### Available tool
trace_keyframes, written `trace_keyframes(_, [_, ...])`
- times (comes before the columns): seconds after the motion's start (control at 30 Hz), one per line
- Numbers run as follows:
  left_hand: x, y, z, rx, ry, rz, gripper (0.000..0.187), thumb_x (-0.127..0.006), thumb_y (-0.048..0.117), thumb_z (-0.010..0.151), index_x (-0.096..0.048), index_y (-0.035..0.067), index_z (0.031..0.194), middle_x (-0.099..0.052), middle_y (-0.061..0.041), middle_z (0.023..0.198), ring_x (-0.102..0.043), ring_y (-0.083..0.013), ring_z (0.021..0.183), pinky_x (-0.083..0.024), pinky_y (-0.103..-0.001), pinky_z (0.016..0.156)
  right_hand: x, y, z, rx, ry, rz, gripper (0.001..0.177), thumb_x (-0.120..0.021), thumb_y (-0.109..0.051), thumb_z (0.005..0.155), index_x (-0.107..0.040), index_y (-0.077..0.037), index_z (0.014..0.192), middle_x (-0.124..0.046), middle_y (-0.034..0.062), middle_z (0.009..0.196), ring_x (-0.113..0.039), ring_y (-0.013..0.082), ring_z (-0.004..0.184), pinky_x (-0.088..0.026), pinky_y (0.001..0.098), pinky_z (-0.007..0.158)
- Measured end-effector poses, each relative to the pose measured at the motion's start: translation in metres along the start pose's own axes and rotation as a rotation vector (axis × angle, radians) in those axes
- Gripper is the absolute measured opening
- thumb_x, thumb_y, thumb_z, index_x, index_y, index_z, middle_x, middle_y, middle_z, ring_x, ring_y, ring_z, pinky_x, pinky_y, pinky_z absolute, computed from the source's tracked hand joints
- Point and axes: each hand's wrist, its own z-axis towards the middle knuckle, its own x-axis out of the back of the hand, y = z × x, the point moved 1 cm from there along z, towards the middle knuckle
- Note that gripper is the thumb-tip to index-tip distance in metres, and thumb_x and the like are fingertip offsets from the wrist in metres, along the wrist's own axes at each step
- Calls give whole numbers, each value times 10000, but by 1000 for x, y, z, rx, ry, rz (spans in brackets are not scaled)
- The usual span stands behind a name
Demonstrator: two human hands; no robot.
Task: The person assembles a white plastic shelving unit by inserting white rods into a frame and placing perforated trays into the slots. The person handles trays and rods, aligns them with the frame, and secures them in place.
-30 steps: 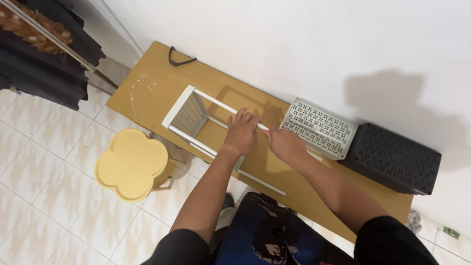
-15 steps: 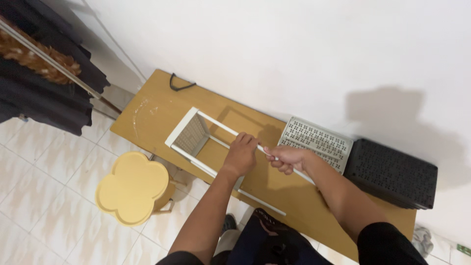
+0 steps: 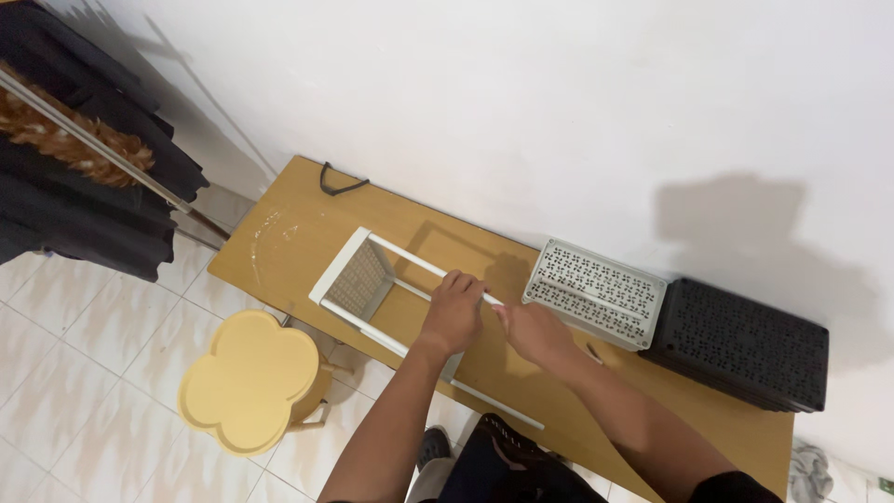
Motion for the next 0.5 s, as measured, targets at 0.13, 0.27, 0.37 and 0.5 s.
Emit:
trace_keyframes(0.13, [-1,0,-1,1,-12,10,358,-631,-2,786,-676,103,1125,-629,-69,1154,-503,-302,1221,-416,-448,1035,6,43,29,-252,-731,610,548,-362,-536,1113,-525,-74,866,-395,-9,580,-406,139,439,-391,342,417])
trace_keyframes(0.27, [6,-2,2,21,-48,17,422,-663,27,731,-671,121,1142,-617,-66,1164,-490,-305,1233,-406,-477,1019,-15,100,19,-371,-914,857,521,-378,-540,1107,-488,-108,836,-339,-41,577,-274,95,418,-274,301,382])
trace_keyframes(0.37, [5,-3,1,0,-20,12,395,-644,21,781,-666,120,1162,-615,-67,1200,-487,-315,1260,-421,-493,1005,-47,141,1,-502,-683,722,429,-381,-411,1087,-620,-68,993,-418,-5,654,-336,144,510,-336,355,494])
trace_keyframes(0.5, [3,-3,1,0,2,2,418,-652,35,759,-658,126,1167,-616,-67,1193,-485,-326,1261,-422,-504,999,-62,181,-12,-237,-302,400,363,-418,-241,1035,-619,-88,1296,-624,5,872,-615,184,844,-491,376,816])
